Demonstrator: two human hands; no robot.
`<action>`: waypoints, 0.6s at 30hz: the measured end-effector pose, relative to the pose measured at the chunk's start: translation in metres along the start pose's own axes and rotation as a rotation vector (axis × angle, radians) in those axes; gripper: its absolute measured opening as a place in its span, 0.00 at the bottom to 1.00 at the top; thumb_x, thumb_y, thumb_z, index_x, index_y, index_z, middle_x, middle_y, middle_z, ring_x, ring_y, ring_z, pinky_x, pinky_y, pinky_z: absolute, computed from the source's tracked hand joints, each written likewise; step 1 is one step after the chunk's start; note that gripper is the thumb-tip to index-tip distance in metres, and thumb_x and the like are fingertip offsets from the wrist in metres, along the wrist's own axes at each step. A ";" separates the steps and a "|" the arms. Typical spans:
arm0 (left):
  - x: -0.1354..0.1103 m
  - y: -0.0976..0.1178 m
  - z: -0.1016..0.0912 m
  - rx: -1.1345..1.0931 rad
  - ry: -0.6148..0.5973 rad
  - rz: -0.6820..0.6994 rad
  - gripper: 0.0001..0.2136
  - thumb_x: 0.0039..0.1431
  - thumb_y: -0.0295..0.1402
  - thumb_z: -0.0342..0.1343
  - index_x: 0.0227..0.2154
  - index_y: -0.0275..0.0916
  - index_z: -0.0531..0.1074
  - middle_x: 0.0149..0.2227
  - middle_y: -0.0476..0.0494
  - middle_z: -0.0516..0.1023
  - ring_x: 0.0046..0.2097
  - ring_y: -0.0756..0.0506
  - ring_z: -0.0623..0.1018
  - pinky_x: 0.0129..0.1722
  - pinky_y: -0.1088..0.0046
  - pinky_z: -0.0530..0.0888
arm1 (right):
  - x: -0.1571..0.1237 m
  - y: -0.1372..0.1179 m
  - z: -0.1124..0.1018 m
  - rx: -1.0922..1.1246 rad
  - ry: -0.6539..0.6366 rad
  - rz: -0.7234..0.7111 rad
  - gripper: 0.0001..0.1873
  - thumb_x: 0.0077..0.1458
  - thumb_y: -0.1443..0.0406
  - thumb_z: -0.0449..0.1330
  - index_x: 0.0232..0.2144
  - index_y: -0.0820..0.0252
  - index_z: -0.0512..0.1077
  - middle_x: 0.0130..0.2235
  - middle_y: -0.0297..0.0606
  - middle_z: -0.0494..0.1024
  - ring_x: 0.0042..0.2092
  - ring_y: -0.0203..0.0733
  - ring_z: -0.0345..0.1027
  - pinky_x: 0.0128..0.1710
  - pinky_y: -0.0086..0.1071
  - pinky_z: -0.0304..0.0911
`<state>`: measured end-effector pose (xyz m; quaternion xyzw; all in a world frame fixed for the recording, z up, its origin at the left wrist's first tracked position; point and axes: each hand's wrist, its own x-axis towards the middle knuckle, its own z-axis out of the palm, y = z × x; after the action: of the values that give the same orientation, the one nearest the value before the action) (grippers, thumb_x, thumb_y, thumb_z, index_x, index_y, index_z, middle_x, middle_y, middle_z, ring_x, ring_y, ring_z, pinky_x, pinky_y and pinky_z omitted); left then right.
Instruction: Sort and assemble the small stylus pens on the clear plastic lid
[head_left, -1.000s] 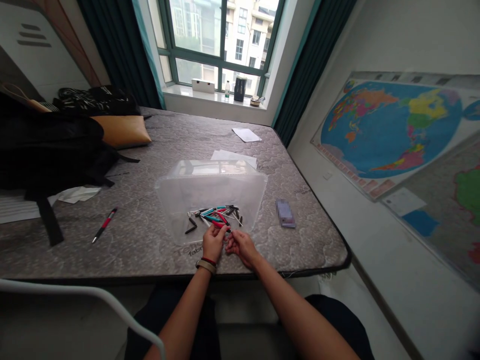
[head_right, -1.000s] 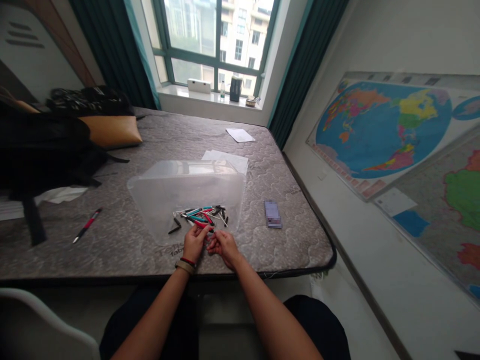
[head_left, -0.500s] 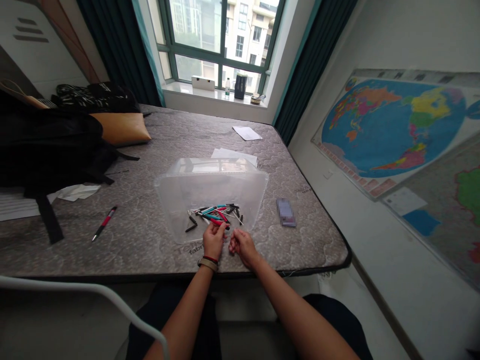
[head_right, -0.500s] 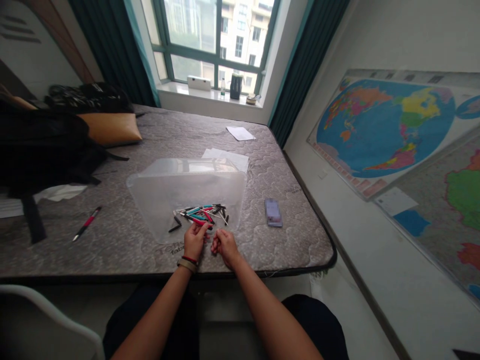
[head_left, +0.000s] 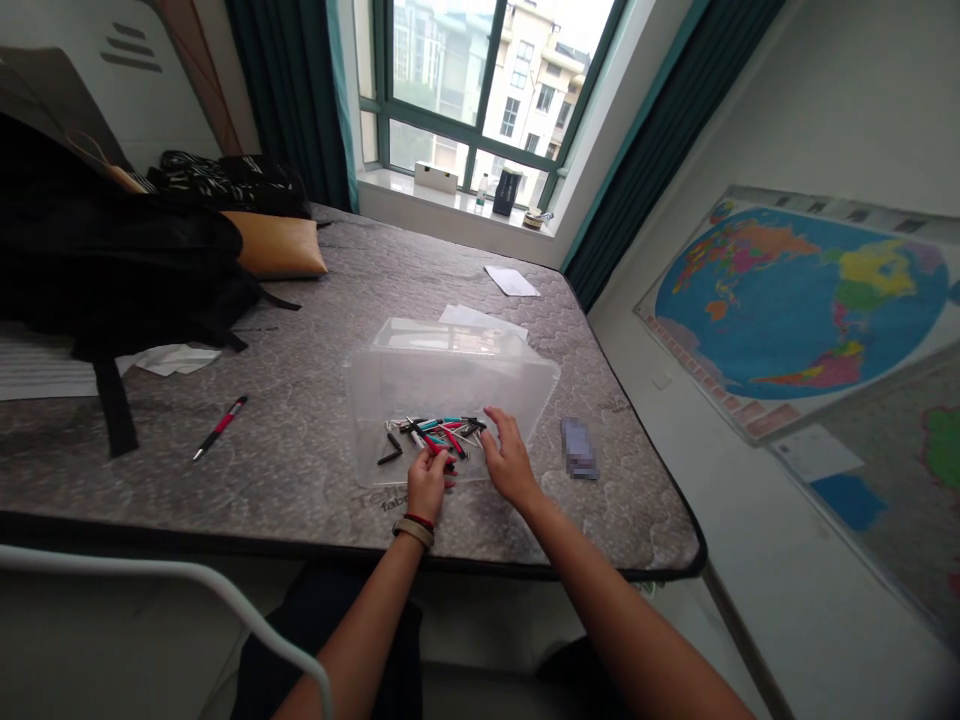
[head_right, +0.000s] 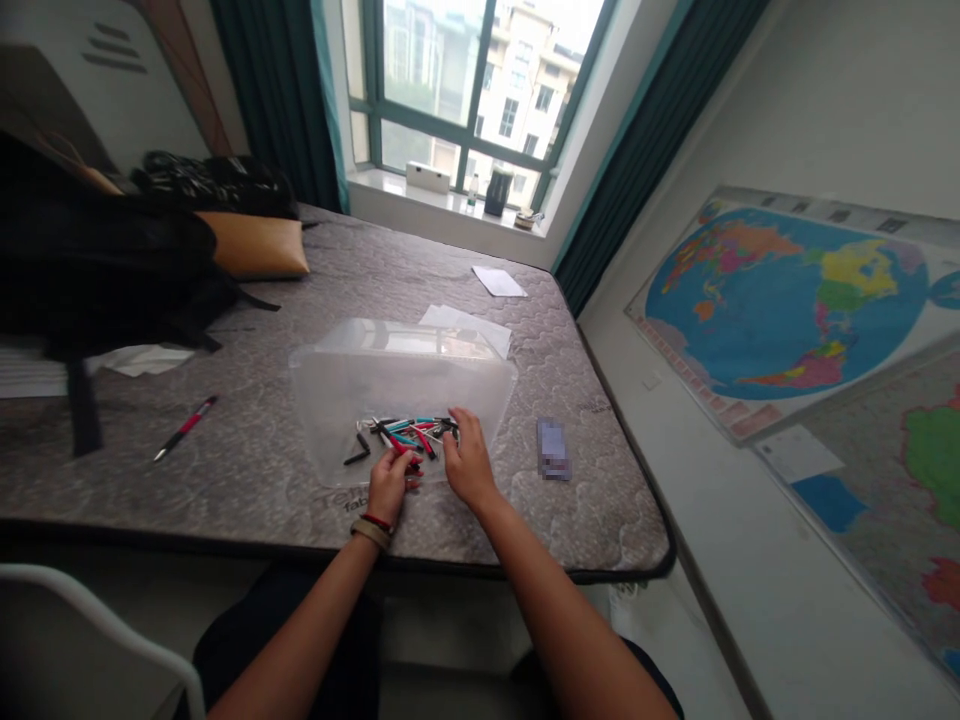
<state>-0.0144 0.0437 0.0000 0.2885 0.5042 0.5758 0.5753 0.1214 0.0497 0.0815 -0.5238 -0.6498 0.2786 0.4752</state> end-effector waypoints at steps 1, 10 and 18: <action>-0.001 0.000 0.001 0.016 -0.024 0.005 0.16 0.50 0.42 0.57 0.38 0.36 0.71 0.32 0.45 0.77 0.26 0.50 0.75 0.20 0.79 0.69 | -0.004 -0.001 0.001 0.011 -0.016 0.002 0.16 0.58 0.62 0.54 0.49 0.53 0.71 0.54 0.42 0.68 0.57 0.48 0.58 0.55 0.41 0.57; -0.014 0.001 0.005 0.399 -0.210 0.343 0.12 0.53 0.31 0.51 0.37 0.39 0.78 0.34 0.45 0.79 0.34 0.46 0.76 0.36 0.72 0.71 | -0.021 0.016 0.003 0.114 -0.084 0.229 0.17 0.57 0.53 0.57 0.41 0.58 0.72 0.32 0.37 0.76 0.28 0.39 0.68 0.28 0.31 0.63; -0.019 0.004 0.006 0.501 -0.253 0.374 0.11 0.55 0.29 0.49 0.37 0.40 0.76 0.31 0.47 0.77 0.34 0.46 0.76 0.35 0.72 0.69 | 0.002 0.001 -0.013 -0.145 -0.081 0.187 0.21 0.54 0.48 0.59 0.23 0.59 0.68 0.17 0.31 0.70 0.20 0.35 0.64 0.22 0.27 0.57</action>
<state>-0.0069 0.0275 0.0105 0.5778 0.4930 0.4891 0.4289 0.1343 0.0499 0.0860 -0.6034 -0.6352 0.2950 0.3813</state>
